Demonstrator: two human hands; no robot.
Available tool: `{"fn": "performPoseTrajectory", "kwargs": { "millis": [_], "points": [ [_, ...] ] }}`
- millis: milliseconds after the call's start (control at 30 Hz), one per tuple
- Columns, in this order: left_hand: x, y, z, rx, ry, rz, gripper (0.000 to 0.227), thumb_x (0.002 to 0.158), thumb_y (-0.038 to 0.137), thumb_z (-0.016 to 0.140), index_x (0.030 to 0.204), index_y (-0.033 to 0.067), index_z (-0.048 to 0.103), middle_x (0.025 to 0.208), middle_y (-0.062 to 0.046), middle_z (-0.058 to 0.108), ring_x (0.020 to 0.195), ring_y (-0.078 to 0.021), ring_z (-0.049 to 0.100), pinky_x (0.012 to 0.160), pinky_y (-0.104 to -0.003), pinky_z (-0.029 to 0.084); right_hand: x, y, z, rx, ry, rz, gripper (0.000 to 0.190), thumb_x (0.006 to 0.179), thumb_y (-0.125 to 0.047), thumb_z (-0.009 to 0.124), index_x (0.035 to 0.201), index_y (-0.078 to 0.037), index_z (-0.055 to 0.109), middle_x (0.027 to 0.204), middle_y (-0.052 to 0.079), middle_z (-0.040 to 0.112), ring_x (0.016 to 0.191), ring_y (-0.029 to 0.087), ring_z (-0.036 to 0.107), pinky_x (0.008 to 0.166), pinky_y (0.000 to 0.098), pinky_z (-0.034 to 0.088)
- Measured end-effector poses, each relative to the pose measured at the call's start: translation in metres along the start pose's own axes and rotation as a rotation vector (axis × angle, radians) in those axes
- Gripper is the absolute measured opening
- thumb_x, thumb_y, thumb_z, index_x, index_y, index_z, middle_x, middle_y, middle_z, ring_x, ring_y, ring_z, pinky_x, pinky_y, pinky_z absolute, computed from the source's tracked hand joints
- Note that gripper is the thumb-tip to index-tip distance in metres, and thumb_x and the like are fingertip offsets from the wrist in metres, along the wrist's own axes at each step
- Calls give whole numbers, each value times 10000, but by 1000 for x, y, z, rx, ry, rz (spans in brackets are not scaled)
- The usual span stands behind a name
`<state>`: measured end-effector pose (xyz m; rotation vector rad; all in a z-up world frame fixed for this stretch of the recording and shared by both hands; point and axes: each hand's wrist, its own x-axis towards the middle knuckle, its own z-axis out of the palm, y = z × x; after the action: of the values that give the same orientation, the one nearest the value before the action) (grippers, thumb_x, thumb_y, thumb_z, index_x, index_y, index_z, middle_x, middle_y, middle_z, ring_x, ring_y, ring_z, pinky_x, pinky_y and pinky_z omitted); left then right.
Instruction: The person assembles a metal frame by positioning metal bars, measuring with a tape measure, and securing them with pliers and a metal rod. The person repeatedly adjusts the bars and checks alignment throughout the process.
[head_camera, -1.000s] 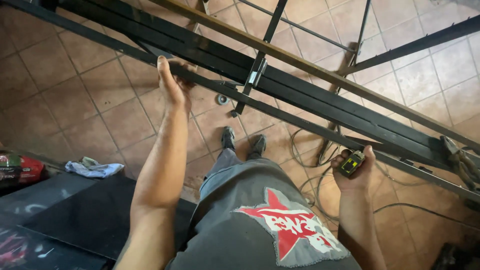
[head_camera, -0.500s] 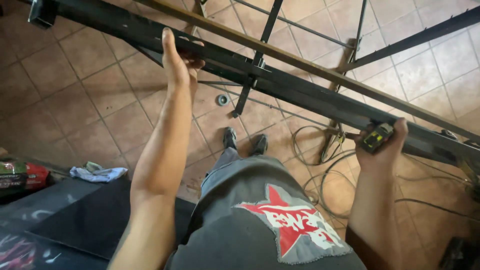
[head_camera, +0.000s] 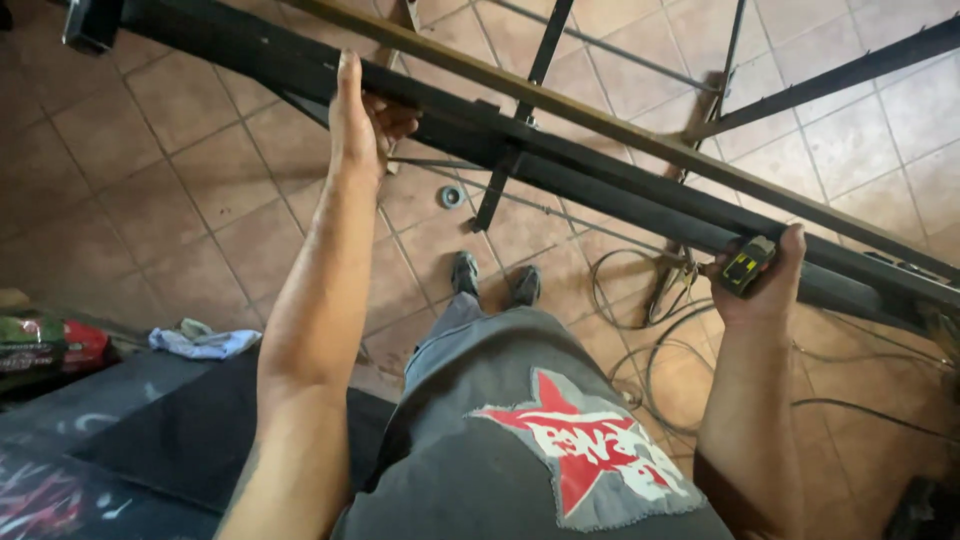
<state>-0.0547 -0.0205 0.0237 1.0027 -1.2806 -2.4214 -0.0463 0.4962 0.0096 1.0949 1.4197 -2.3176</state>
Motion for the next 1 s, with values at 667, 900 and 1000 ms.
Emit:
{"fn": "performPoseTrajectory", "kwargs": {
  "millis": [667, 900, 1000],
  "points": [
    [-173, -83, 23, 910, -824, 290, 276, 935, 276, 723, 1188, 168, 745, 1066, -108, 765, 927, -319, 773, 750, -410, 641, -117, 89, 65, -771, -399, -333, 728, 762, 10, 716, 1468, -117, 591, 1047, 158, 663, 900, 232, 644, 787, 327, 589],
    [-172, -97, 11, 835, -845, 144, 315, 938, 348, 741, 1234, 247, 702, 1120, -10, 727, 979, -200, 761, 770, -301, 630, -110, 118, 56, -1157, -435, -560, 820, 674, -255, 912, 1448, -255, 641, 1281, 95, 682, 1079, 258, 688, 918, 368, 555],
    [-178, -105, 8, 884, -907, 196, 368, 951, 329, 714, 1307, 248, 671, 1168, -65, 728, 1032, -286, 742, 806, -397, 636, -123, 112, 55, -1065, -436, -485, 833, 700, -193, 890, 1480, -143, 602, 1182, 144, 691, 1009, 209, 657, 867, 344, 566]
  ]
}}
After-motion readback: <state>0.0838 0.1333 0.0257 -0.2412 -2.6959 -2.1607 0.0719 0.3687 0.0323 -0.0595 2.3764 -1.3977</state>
